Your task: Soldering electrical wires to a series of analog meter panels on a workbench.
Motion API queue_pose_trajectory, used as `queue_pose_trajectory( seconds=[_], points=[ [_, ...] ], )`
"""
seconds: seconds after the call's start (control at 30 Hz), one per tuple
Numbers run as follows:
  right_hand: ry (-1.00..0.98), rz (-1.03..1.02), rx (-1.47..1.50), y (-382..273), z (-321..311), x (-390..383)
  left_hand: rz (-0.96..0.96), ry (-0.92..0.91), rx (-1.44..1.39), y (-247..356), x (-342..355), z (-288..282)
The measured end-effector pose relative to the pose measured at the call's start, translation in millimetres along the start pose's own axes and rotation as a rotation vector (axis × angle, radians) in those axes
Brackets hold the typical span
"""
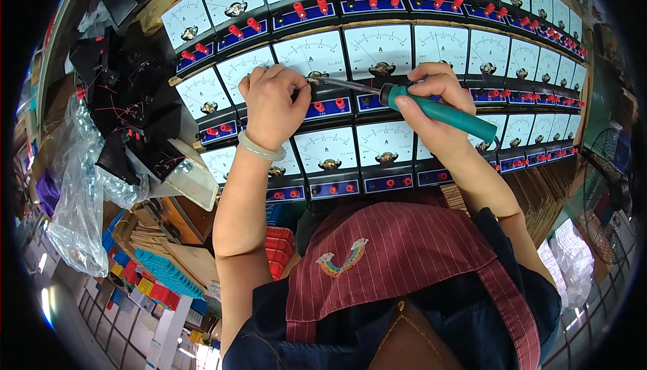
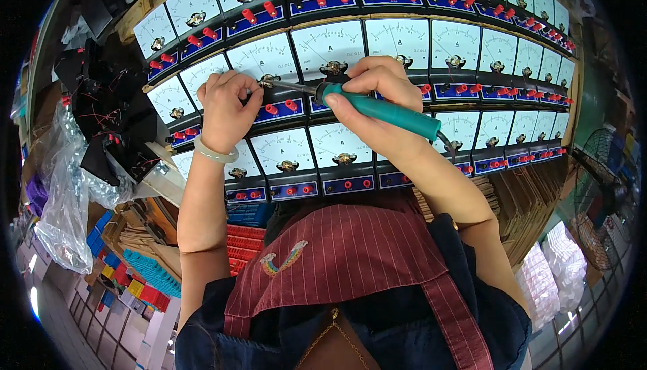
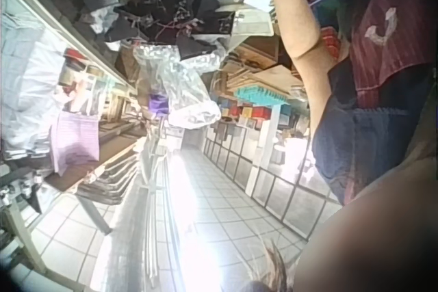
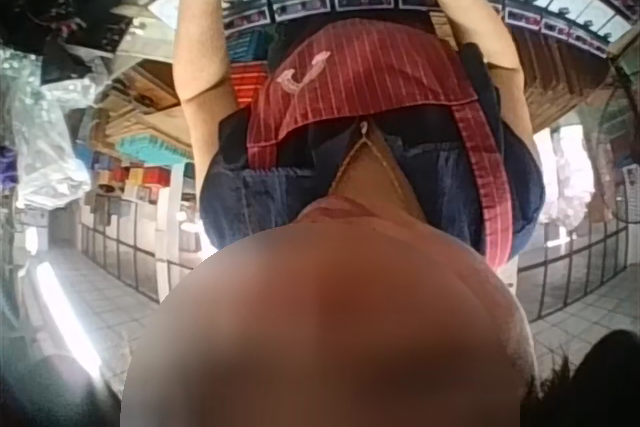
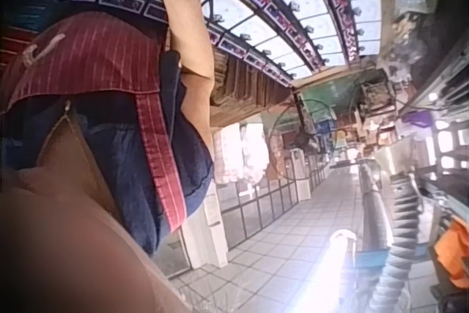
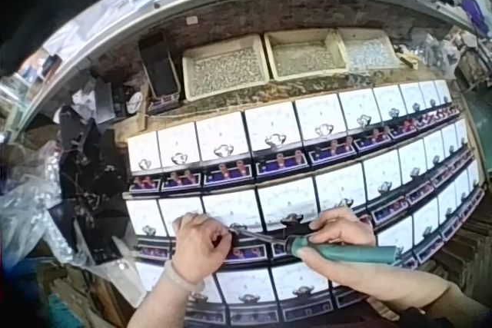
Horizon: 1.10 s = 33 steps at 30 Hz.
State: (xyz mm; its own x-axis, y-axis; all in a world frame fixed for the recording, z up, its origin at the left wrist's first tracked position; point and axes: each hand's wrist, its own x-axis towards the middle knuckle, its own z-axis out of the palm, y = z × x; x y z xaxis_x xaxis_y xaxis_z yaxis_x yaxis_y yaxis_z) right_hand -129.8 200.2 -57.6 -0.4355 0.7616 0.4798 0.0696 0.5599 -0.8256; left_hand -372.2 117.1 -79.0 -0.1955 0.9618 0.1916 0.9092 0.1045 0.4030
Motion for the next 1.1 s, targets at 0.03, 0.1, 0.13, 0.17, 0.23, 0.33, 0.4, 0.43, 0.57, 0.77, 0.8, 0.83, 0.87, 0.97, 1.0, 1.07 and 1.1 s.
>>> queue_pose_trajectory(
  seconds=[0.03, 0.1, 0.13, 0.17, 0.23, 0.33, 0.4, 0.43, 0.57, 0.77, 0.8, 0.83, 0.87, 0.97, 1.0, 1.07, 1.1],
  points=[
    [-0.001, -0.002, -0.004, 0, 0, 0, 0.004, 0.003, -0.001, 0, 0, 1],
    [-0.007, -0.080, -0.070, -2, -1, 1, 0.004, 0.001, -0.010, 0, 0, 2],
    [-0.009, -0.079, -0.071, -4, -1, 2, 0.001, -0.005, -0.015, 0, 1, 2],
    [-0.028, -0.075, -0.091, -8, -2, 4, 0.001, -0.005, -0.016, -1, 1, 3],
    [-0.049, -0.072, -0.108, -10, -2, 5, 0.001, -0.009, -0.013, -1, 1, 3],
    [-0.080, -0.142, -0.124, -7, -4, 5, 0.002, -0.005, -0.018, -1, 0, 1],
    [0.088, 0.082, 0.143, -5, -5, 4, 0.008, 0.000, -0.017, -2, 1, 2],
    [0.121, 0.114, 0.196, -8, -10, 8, 0.012, 0.003, -0.017, -3, 1, 3],
    [0.296, 0.095, 0.168, 9, -31, 29, 0.013, 0.010, -0.016, -1, 4, 1],
    [0.508, 0.099, 0.199, 24, -50, 86, -0.001, -0.004, -0.004, 5, 8, -7],
    [0.523, 0.118, 0.213, 25, -50, 96, 0.003, -0.001, -0.005, 5, 8, -9],
    [0.539, 0.136, 0.226, 27, -50, 106, 0.003, -0.036, -0.022, 4, 9, -11],
    [0.546, 0.144, 0.242, 34, -52, 115, 0.003, -0.068, -0.040, 4, 11, -14],
    [0.570, 0.159, 0.269, 53, -50, 144, 0.050, -0.096, -0.065, 2, 18, -21],
    [0.578, 0.159, 0.282, 60, -48, 153, 0.067, -0.092, -0.055, 1, 19, -23],
    [0.563, 0.186, 0.275, 68, -42, 168, 0.100, -0.068, -0.035, -1, 22, -22],
    [0.547, 0.190, 0.261, 72, -39, 175, 0.108, -0.061, -0.036, -1, 24, -21]
  ],
)
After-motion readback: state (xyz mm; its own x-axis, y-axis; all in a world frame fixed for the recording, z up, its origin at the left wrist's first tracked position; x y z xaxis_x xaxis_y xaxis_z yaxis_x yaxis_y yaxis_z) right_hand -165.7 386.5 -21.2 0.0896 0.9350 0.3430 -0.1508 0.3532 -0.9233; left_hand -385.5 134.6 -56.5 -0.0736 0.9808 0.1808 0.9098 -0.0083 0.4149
